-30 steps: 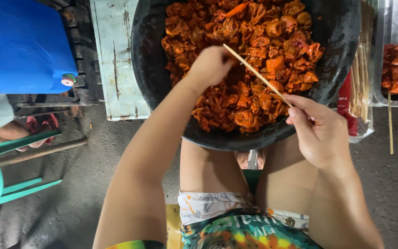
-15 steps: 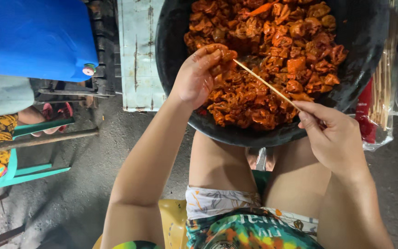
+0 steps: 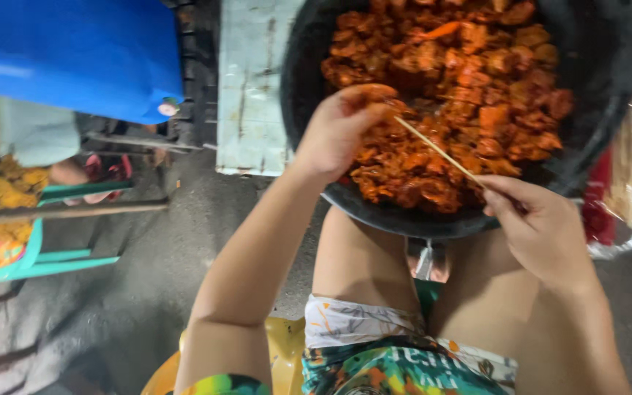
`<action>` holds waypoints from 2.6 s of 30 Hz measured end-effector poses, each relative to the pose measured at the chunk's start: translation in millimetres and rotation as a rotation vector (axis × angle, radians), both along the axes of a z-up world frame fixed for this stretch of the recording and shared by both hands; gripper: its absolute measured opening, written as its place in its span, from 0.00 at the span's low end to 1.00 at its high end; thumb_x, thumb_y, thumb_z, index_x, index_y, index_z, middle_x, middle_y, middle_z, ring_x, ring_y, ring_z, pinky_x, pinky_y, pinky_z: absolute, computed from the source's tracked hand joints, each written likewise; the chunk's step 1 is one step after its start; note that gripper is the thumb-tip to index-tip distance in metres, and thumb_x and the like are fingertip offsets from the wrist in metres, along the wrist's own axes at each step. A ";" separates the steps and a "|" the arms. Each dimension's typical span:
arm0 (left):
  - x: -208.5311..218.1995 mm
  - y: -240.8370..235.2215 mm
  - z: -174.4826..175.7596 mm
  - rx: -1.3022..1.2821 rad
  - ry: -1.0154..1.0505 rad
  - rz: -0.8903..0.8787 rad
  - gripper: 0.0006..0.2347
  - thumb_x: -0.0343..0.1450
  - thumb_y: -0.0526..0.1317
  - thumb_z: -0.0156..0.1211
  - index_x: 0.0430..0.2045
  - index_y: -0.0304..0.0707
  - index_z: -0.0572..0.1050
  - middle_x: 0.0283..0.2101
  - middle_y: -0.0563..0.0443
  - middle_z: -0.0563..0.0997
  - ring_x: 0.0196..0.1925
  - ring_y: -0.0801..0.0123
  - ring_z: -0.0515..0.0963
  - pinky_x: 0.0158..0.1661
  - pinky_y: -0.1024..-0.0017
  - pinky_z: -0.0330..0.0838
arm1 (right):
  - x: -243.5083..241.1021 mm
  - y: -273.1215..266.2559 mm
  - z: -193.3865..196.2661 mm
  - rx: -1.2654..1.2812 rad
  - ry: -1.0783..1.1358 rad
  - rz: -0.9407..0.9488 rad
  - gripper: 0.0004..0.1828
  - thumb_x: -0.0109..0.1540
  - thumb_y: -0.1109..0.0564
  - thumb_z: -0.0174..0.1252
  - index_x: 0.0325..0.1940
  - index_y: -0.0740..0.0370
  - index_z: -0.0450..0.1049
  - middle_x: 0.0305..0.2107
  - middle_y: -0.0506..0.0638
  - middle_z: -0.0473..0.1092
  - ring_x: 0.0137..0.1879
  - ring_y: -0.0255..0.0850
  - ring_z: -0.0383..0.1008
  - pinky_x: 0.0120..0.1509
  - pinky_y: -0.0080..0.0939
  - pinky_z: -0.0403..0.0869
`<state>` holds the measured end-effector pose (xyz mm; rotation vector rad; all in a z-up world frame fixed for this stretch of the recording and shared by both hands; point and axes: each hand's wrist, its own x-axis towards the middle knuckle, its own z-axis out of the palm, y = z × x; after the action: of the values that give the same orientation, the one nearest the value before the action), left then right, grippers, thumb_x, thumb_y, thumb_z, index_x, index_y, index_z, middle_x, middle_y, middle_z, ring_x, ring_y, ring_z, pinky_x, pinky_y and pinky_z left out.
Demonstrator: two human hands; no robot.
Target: The person skewers pieces of marinated food from a large black bowl onto wooden sticks by hand and places the finished skewers onto a metal tray.
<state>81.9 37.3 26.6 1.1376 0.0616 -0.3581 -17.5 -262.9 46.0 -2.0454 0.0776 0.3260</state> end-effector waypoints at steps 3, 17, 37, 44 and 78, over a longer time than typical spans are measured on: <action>-0.5 -7.0 7.6 0.262 -0.118 -0.005 0.12 0.76 0.33 0.58 0.51 0.24 0.75 0.46 0.44 0.83 0.47 0.66 0.84 0.50 0.69 0.80 | -2.0 8.0 4.0 -0.056 0.009 -0.010 0.15 0.69 0.59 0.58 0.60 0.59 0.78 0.32 0.49 0.78 0.38 0.31 0.77 0.43 0.32 0.71; -16.2 -43.4 -2.6 0.233 -0.322 0.253 0.11 0.80 0.34 0.53 0.55 0.28 0.70 0.50 0.49 0.79 0.52 0.73 0.79 0.54 0.72 0.78 | -11.8 19.1 -9.0 -0.001 -0.128 -0.115 0.15 0.70 0.60 0.59 0.61 0.58 0.79 0.35 0.47 0.78 0.40 0.28 0.75 0.47 0.29 0.72; -4.1 -39.6 -11.3 0.003 -0.080 0.005 0.13 0.81 0.39 0.49 0.53 0.25 0.73 0.50 0.43 0.81 0.53 0.62 0.83 0.54 0.65 0.79 | -10.9 18.4 -25.0 0.181 -0.079 -0.143 0.14 0.69 0.62 0.60 0.59 0.61 0.79 0.34 0.45 0.75 0.40 0.28 0.73 0.45 0.27 0.71; -30.1 -72.3 -39.6 -0.018 -0.139 -0.099 0.11 0.83 0.36 0.52 0.55 0.23 0.73 0.51 0.42 0.80 0.54 0.65 0.78 0.58 0.68 0.74 | -9.4 23.6 -41.9 0.363 -0.046 -0.192 0.12 0.69 0.63 0.57 0.57 0.67 0.76 0.35 0.43 0.74 0.39 0.27 0.71 0.44 0.26 0.69; 92.2 -86.6 -125.5 1.603 -0.202 -0.599 0.09 0.66 0.31 0.59 0.36 0.36 0.83 0.44 0.38 0.83 0.47 0.47 0.83 0.47 0.58 0.78 | 1.5 -0.6 -37.1 0.380 -0.182 -0.237 0.10 0.75 0.62 0.54 0.57 0.72 0.73 0.37 0.46 0.73 0.42 0.29 0.71 0.50 0.29 0.70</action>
<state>174.1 -49.3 -98.8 2.7936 -0.2253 -0.7601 -16.0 -263.6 8.9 -1.6591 0.1341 0.0031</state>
